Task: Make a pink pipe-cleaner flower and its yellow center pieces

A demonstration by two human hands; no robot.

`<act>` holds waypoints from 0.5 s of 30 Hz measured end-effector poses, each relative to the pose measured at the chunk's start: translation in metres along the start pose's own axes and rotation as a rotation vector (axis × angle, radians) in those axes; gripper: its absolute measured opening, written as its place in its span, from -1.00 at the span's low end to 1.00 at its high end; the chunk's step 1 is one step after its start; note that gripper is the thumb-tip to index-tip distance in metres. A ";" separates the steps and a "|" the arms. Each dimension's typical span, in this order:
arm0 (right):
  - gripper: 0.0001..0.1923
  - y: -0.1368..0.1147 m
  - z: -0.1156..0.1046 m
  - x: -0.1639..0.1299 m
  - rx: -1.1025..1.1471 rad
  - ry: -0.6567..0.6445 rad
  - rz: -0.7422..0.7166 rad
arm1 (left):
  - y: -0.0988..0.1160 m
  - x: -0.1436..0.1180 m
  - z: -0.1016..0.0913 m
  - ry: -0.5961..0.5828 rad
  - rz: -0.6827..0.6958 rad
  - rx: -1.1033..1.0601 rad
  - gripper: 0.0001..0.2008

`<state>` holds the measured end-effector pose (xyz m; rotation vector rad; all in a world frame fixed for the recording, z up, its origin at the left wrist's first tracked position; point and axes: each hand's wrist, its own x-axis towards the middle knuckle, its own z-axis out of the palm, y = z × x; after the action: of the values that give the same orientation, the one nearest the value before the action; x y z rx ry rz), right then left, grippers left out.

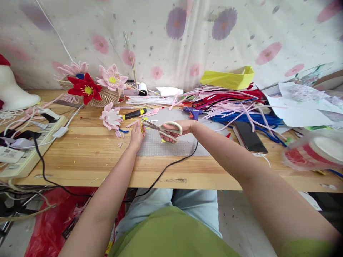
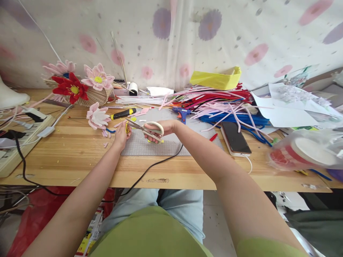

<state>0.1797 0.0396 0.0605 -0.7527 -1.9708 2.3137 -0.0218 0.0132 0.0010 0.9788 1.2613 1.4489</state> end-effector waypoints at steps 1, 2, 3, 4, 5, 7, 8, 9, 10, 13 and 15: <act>-0.43 0.000 0.001 0.000 -0.003 0.007 0.006 | 0.000 0.000 0.000 -0.001 0.000 0.004 -0.73; -0.43 -0.001 0.001 0.000 -0.006 0.013 0.011 | 0.001 -0.001 0.000 -0.002 -0.002 0.007 -0.73; -0.44 -0.001 0.002 0.000 -0.008 0.016 0.017 | 0.001 -0.001 0.000 -0.002 -0.004 0.009 -0.72; -0.44 -0.001 0.003 0.000 -0.008 0.016 0.022 | 0.001 -0.001 0.000 -0.001 -0.007 0.011 -0.72; -0.44 -0.002 0.003 0.000 -0.006 0.013 0.025 | 0.002 -0.001 0.000 0.000 -0.010 0.013 -0.72; -0.44 -0.001 0.003 0.000 0.000 0.005 0.027 | 0.002 -0.001 0.000 0.003 -0.011 0.019 -0.72; -0.45 -0.001 0.003 0.000 0.003 0.003 0.025 | 0.001 -0.001 0.001 0.005 -0.008 0.023 -0.72; -0.45 -0.001 0.003 0.000 0.007 0.002 0.022 | 0.001 -0.001 0.001 0.005 -0.003 0.026 -0.72; -0.45 0.000 0.003 0.000 0.011 0.000 0.019 | 0.001 -0.001 0.001 0.005 0.002 0.028 -0.73; -0.47 0.000 0.003 0.000 0.022 0.005 0.013 | 0.001 -0.001 0.001 0.007 0.003 0.030 -0.73; -0.48 0.000 0.003 0.000 0.026 0.018 0.017 | 0.000 0.000 0.000 0.010 0.000 0.031 -0.73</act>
<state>0.1783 0.0371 0.0604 -0.7891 -1.9303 2.3288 -0.0213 0.0128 0.0013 0.9935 1.2940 1.4397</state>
